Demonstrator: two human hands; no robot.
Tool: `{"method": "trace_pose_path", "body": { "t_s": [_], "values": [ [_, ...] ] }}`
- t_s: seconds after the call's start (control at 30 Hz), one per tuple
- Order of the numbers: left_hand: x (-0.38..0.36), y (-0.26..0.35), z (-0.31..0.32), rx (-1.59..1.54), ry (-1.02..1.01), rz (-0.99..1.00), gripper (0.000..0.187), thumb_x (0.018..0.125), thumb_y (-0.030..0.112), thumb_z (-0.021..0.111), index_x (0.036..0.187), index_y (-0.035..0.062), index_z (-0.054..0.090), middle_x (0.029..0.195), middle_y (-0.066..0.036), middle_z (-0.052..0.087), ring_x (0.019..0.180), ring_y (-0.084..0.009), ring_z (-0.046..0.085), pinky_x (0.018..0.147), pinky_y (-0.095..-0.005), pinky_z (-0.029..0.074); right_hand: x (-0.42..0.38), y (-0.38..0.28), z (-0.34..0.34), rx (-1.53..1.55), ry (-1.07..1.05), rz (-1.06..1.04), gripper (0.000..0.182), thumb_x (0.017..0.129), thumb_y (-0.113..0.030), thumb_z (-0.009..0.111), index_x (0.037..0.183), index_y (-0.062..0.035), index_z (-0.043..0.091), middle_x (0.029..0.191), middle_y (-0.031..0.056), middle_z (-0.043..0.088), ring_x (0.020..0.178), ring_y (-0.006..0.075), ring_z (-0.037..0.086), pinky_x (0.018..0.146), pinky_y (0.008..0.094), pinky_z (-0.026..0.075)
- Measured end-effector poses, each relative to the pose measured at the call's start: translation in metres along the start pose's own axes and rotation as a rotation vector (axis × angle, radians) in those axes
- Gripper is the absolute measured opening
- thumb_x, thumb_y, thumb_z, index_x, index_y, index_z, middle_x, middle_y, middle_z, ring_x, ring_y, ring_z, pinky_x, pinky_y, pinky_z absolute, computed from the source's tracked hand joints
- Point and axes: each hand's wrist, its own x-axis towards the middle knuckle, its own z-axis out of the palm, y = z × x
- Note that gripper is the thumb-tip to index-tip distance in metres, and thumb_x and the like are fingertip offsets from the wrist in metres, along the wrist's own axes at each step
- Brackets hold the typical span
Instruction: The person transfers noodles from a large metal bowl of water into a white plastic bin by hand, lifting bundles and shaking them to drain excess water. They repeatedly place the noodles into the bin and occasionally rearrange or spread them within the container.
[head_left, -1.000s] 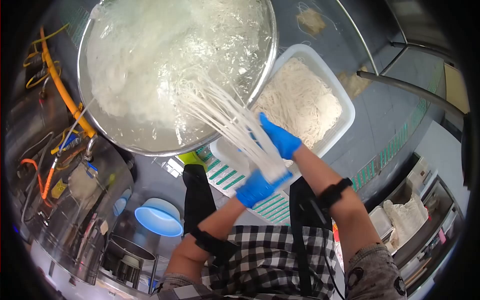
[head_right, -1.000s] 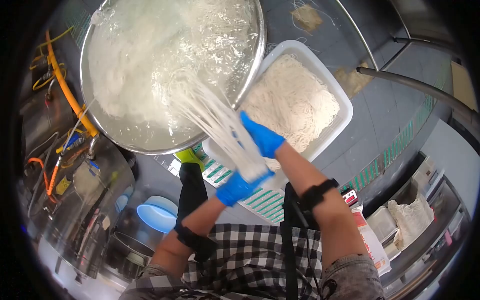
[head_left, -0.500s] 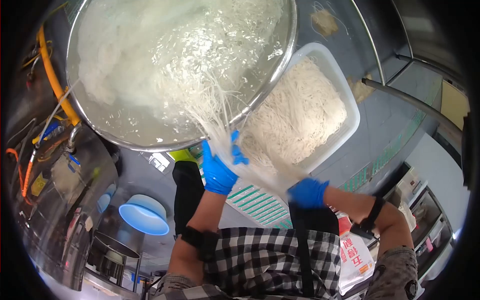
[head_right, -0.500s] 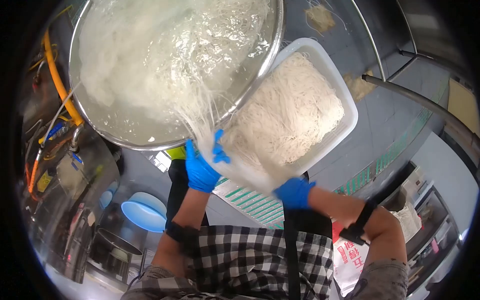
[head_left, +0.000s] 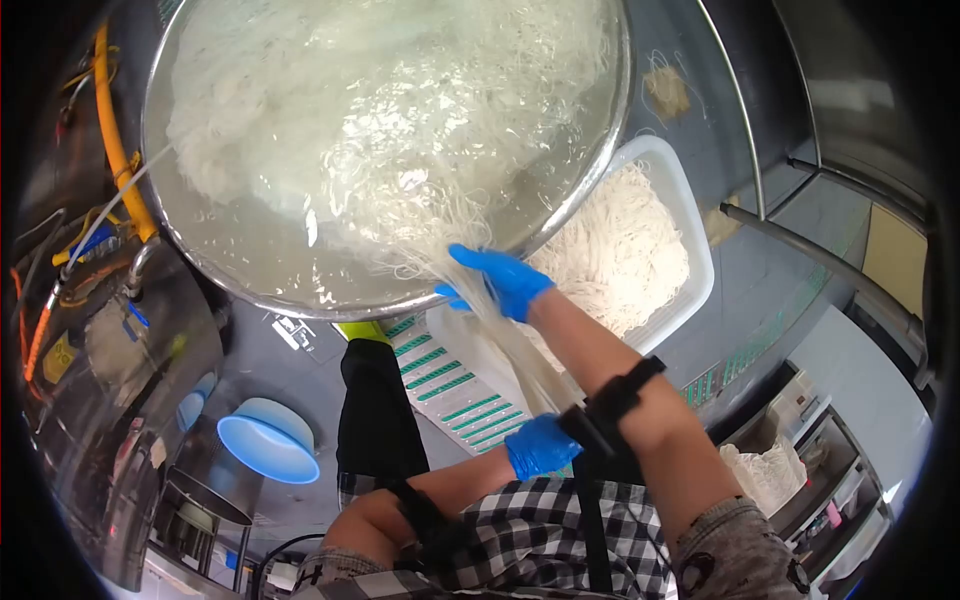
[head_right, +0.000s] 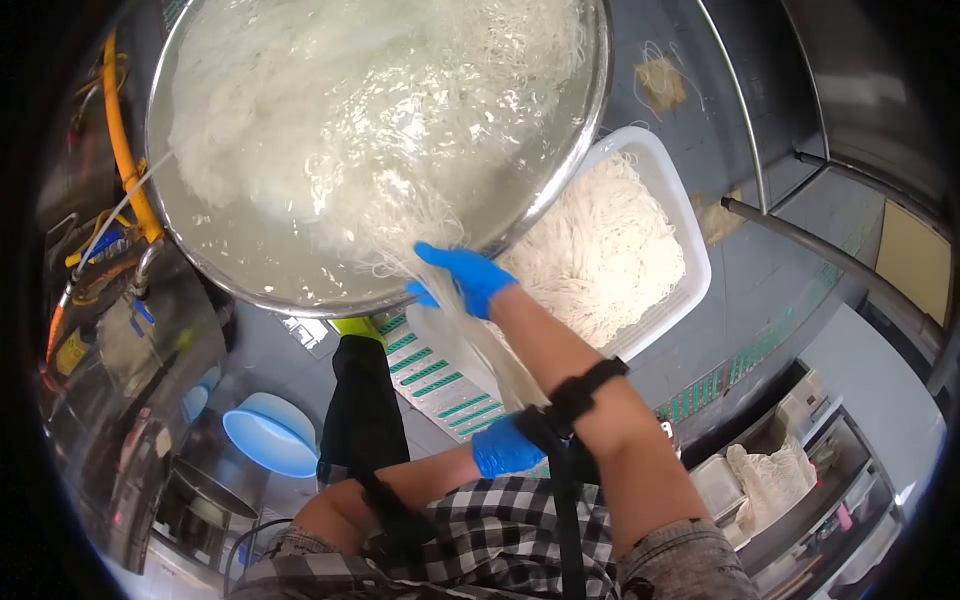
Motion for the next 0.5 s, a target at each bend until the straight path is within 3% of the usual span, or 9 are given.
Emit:
{"method": "trace_pose_path", "body": {
  "t_s": [0.07,0.17,0.23,0.3,0.33,0.4,0.43,0.47,0.5],
  "values": [
    [0.008,0.010,-0.002,0.049,0.114,0.075,0.016,0.075,0.019,0.045,0.078,0.0082,0.056,0.060,-0.012,0.052,0.053,-0.0278,0.051,0.048,-0.0365,0.039,0.028,-0.010,0.008,-0.059,0.165,-0.012,0.039,0.074,-0.031,0.058,0.099,-0.0041,0.049,0.089,0.0099,0.055,0.080,0.0216,0.055,0.062,0.0303,0.047],
    [0.005,0.012,-0.009,0.239,-0.143,0.156,0.012,0.069,0.013,0.050,0.076,0.0053,0.054,0.073,-0.012,0.053,0.070,-0.0269,0.051,0.061,-0.0341,0.040,0.074,-0.018,-0.011,-0.381,0.315,0.084,0.026,0.073,-0.025,0.058,0.086,-0.0034,0.054,0.074,0.0094,0.055,0.066,0.0185,0.055,0.052,0.0281,0.045],
    [0.005,-0.004,-0.003,0.314,-0.309,0.052,0.013,0.069,0.010,0.047,0.079,0.0057,0.055,0.073,-0.012,0.053,0.074,-0.0297,0.051,0.064,-0.0359,0.040,0.084,-0.016,-0.033,-0.715,0.181,-0.186,0.018,0.074,-0.023,0.055,0.072,-0.0048,0.054,0.058,0.0061,0.050,0.048,0.0141,0.048,0.040,0.0250,0.037],
    [-0.001,-0.038,0.012,0.272,0.095,-0.100,0.027,0.068,0.009,0.044,0.093,0.0014,0.050,0.089,-0.015,0.051,0.083,-0.0259,0.050,0.070,-0.0335,0.040,0.051,-0.029,-0.021,-0.541,-0.118,0.031,0.021,0.077,-0.025,0.051,0.071,-0.0047,0.053,0.053,0.0031,0.045,0.039,0.0114,0.039,0.035,0.0229,0.031],
    [-0.002,-0.050,0.015,0.139,0.323,-0.213,0.033,0.068,0.009,0.043,0.100,0.0001,0.048,0.096,-0.017,0.050,0.087,-0.0246,0.050,0.073,-0.0326,0.039,0.022,-0.034,-0.007,-0.673,-0.148,0.097,0.022,0.079,-0.026,0.049,0.075,-0.0053,0.054,0.051,0.0017,0.043,0.039,0.0100,0.039,0.035,0.0219,0.031],
    [-0.002,-0.071,-0.014,-0.623,0.618,-0.623,0.037,0.073,0.012,0.042,0.108,0.0011,0.044,0.104,-0.017,0.049,0.092,-0.0246,0.049,0.077,-0.0326,0.039,-0.034,-0.026,0.010,-0.794,-0.101,0.114,0.030,0.077,-0.032,0.051,0.059,-0.0078,0.052,0.048,-0.0014,0.042,0.040,0.0058,0.034,0.035,0.0218,0.025],
    [-0.004,-0.080,-0.038,-1.094,0.658,-0.785,0.037,0.077,0.014,0.041,0.111,0.0018,0.042,0.106,-0.018,0.048,0.093,-0.0245,0.048,0.078,-0.0330,0.038,-0.067,-0.025,0.021,-1.300,-0.252,-0.146,0.031,0.077,-0.032,0.051,0.060,-0.0064,0.054,0.050,-0.0005,0.044,0.043,0.0061,0.037,0.036,0.0233,0.028],
    [0.001,-0.082,-0.061,-1.572,0.762,-0.707,0.036,0.079,0.016,0.043,0.112,0.0027,0.042,0.107,-0.016,0.048,0.093,-0.0223,0.049,0.079,-0.0326,0.039,-0.088,-0.012,0.013,-1.103,-0.313,-0.136,0.032,0.077,-0.033,0.051,0.064,-0.0039,0.055,0.051,0.0012,0.046,0.046,0.0074,0.041,0.039,0.0247,0.032],
    [0.008,-0.078,-0.084,-2.047,0.848,-0.587,0.035,0.081,0.019,0.044,0.113,0.0036,0.042,0.107,-0.015,0.048,0.093,-0.0201,0.049,0.080,-0.0322,0.039,-0.115,-0.011,0.017,-1.215,-0.309,0.200,0.032,0.077,-0.032,0.049,0.069,-0.0016,0.056,0.052,0.0033,0.047,0.049,0.0085,0.043,0.043,0.0252,0.035]
  ]
}}
